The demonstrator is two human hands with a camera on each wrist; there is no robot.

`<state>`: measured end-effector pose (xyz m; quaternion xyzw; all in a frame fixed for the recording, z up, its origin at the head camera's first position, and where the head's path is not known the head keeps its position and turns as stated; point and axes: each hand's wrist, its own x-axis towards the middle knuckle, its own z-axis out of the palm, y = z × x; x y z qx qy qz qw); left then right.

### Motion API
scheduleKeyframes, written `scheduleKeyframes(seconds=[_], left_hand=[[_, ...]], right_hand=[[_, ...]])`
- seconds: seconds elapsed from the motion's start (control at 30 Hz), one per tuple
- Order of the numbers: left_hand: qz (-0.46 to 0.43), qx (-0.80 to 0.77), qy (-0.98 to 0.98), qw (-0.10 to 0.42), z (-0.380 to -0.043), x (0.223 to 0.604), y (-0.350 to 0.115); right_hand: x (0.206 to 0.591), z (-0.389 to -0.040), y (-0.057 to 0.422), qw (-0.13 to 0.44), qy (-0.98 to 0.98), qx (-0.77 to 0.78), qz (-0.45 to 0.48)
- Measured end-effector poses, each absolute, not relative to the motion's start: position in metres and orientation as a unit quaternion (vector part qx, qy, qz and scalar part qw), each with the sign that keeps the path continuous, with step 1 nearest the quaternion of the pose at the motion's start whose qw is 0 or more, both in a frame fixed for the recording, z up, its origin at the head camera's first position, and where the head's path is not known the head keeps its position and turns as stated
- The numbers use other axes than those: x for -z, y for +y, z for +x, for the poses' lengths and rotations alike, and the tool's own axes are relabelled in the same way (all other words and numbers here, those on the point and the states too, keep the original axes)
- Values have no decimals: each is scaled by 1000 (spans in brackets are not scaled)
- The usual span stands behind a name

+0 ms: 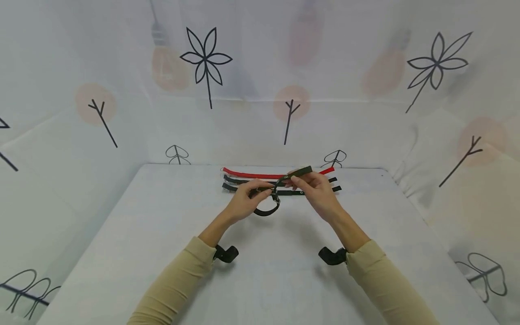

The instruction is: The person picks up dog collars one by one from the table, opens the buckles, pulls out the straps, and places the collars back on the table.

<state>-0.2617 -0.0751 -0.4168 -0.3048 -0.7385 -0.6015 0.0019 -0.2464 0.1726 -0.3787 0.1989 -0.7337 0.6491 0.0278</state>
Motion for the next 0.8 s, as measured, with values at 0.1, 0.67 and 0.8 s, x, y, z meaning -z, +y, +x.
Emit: scheduleKeyframes(seconds=[0.1,0.67,0.8], left_hand=[[-316,595,-739,16,-261,420,-74],[-311,524,-792,28,-258,417,-73],[-322,512,-796,5,-258,412,-74]], right_hand=[[378,-245,170,26,-736,-643,208],[385,-243,159,37,-821,-509,255],[383,-241,157,31,-822,-505,261]])
